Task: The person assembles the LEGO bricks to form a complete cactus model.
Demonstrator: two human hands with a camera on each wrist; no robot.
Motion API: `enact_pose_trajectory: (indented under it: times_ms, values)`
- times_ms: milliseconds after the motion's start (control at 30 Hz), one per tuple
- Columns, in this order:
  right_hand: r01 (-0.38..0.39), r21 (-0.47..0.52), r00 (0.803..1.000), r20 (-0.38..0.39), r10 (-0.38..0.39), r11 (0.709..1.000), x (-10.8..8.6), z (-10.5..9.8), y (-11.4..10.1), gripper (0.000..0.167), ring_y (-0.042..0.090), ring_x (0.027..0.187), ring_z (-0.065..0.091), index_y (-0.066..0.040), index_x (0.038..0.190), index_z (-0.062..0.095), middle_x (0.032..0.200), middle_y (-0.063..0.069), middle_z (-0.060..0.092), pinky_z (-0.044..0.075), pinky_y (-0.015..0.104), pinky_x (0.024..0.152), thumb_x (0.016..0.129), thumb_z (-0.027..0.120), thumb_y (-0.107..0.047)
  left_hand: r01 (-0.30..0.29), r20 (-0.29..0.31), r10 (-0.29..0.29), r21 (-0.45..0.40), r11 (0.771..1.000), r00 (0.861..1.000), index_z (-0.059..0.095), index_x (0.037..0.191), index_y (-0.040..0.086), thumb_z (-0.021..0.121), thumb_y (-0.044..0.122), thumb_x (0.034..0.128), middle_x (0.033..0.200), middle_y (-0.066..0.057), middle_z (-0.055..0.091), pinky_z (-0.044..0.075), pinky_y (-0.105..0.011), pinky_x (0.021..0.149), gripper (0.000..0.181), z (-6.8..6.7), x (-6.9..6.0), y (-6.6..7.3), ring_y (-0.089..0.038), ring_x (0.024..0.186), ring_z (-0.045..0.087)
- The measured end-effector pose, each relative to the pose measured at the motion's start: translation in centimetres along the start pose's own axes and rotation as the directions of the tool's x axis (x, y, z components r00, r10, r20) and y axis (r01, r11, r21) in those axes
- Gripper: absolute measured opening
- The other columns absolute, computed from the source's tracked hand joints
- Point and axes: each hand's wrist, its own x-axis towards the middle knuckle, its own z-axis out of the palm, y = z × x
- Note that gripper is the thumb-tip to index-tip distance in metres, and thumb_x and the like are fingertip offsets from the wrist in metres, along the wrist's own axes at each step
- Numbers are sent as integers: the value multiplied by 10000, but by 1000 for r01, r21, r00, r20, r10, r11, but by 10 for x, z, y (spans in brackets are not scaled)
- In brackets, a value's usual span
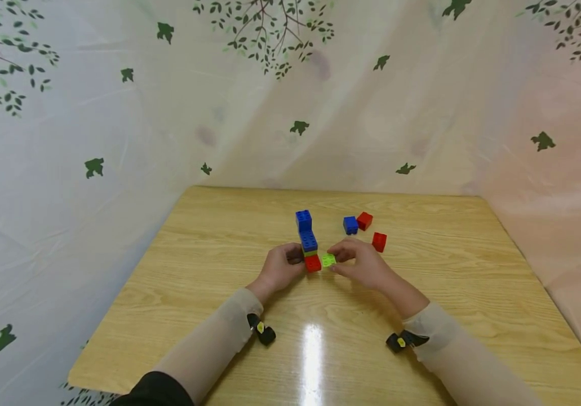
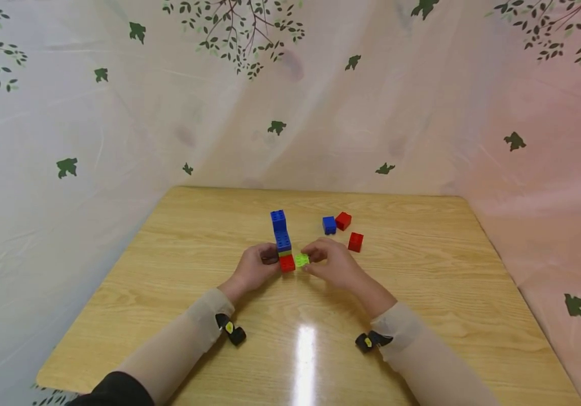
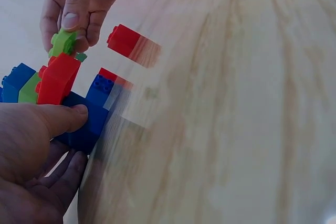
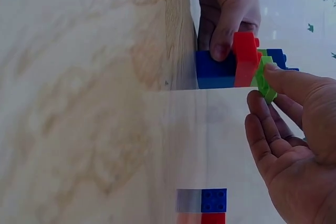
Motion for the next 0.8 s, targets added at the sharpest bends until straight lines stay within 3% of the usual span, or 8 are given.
enact_pose_trajectory:
  times_ms: [367, 800]
  values:
    - [44, 15, 998, -43, -44, 999, 1, 8, -7, 304, 173, 970, 698, -176, 1182, 773, 1121, -27, 688, 599, 454, 915, 893, 864, -157, 6, 13, -5, -23, 1000, 1000, 715, 1269, 6, 770, 28, 938, 1213, -146, 740, 587, -308, 947, 336, -1, 0, 0, -253, 1130, 716]
    - [69, 37, 998, 3, -69, 997, 6, 18, -12, 267, 155, 973, 679, -202, 1154, 814, 1086, -45, 676, 603, 409, 911, 898, 852, -137, 3, 16, -3, -12, 1000, 1000, 728, 1256, 42, 772, 52, 950, 1208, -109, 746, 585, -310, 951, 310, -2, 1, 0, -224, 1130, 714]
